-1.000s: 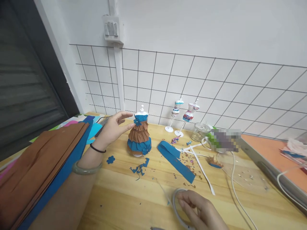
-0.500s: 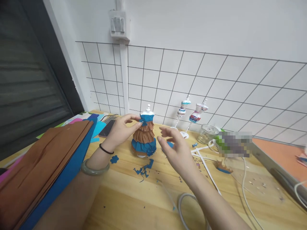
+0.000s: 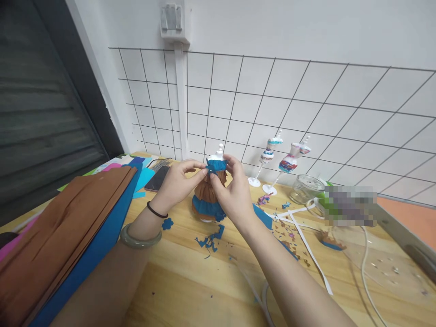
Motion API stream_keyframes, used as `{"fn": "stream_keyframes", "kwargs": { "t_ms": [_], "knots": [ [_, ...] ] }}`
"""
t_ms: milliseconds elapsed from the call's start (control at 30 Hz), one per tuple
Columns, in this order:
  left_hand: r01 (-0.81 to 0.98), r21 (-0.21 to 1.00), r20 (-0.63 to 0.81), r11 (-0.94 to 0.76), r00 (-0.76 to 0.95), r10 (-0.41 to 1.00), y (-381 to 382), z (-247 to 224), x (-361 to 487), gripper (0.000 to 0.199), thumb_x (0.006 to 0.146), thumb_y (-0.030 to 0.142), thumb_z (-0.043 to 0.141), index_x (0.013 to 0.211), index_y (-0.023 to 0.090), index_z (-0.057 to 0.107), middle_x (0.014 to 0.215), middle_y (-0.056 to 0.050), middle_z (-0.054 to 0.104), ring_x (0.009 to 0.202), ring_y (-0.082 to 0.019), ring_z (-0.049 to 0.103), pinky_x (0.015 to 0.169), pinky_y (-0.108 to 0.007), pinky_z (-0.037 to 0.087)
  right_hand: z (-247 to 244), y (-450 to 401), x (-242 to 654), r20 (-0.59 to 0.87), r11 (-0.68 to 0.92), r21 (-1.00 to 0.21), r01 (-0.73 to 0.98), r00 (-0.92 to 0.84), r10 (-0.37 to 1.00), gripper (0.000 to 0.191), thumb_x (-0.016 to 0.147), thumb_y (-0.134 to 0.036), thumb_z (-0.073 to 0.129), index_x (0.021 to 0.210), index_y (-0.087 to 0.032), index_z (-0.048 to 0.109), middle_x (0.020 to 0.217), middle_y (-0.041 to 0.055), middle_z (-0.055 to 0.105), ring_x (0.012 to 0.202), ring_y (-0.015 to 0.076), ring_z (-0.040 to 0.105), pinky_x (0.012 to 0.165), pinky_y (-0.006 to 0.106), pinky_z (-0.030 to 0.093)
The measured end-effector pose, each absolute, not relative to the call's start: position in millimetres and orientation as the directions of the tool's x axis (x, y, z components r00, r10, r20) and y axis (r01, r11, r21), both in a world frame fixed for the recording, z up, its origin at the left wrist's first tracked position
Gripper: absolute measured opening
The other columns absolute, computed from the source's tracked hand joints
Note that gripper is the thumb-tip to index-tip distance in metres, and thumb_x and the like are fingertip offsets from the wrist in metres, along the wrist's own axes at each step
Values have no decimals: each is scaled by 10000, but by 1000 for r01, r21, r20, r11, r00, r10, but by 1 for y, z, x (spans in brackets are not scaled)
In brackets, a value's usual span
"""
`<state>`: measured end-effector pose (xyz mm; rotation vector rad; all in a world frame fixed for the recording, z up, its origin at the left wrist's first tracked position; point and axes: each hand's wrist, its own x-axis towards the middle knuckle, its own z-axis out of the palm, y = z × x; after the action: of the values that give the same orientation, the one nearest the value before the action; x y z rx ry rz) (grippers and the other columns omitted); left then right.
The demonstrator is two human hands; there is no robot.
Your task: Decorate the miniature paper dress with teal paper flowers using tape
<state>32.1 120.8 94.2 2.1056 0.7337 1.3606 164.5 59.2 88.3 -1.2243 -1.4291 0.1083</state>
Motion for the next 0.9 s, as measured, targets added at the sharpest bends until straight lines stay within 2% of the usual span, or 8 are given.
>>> {"fn": "stream_keyframes", "kwargs": {
  "t_ms": [200,433,900],
  "knots": [
    [145,702,627,-697,337,702,120,94,33,100,763,219,562,796,180,648,856,-14,683,834,-141,617,797,-276,476,91,58,161,671,465,-691,553,251,698,354,799,-192,567,1126,-216,434,1067,66,581,1003,169,557,891,336,428],
    [139,713,623,-688,326,711,118,95,32,97,759,236,569,785,185,647,836,-9,689,828,-145,626,794,-274,478,87,60,164,667,462,-699,546,265,696,374,780,-212,584,1124,-249,444,1070,55,572,919,189,573,846,398,451],
    [154,685,641,-712,337,690,117,96,31,96,765,215,568,784,196,661,834,2,698,823,-138,631,790,-264,480,88,62,164,664,449,-696,560,266,699,375,775,-208,581,1124,-255,451,1098,64,566,912,196,579,842,414,454]
  ]
}}
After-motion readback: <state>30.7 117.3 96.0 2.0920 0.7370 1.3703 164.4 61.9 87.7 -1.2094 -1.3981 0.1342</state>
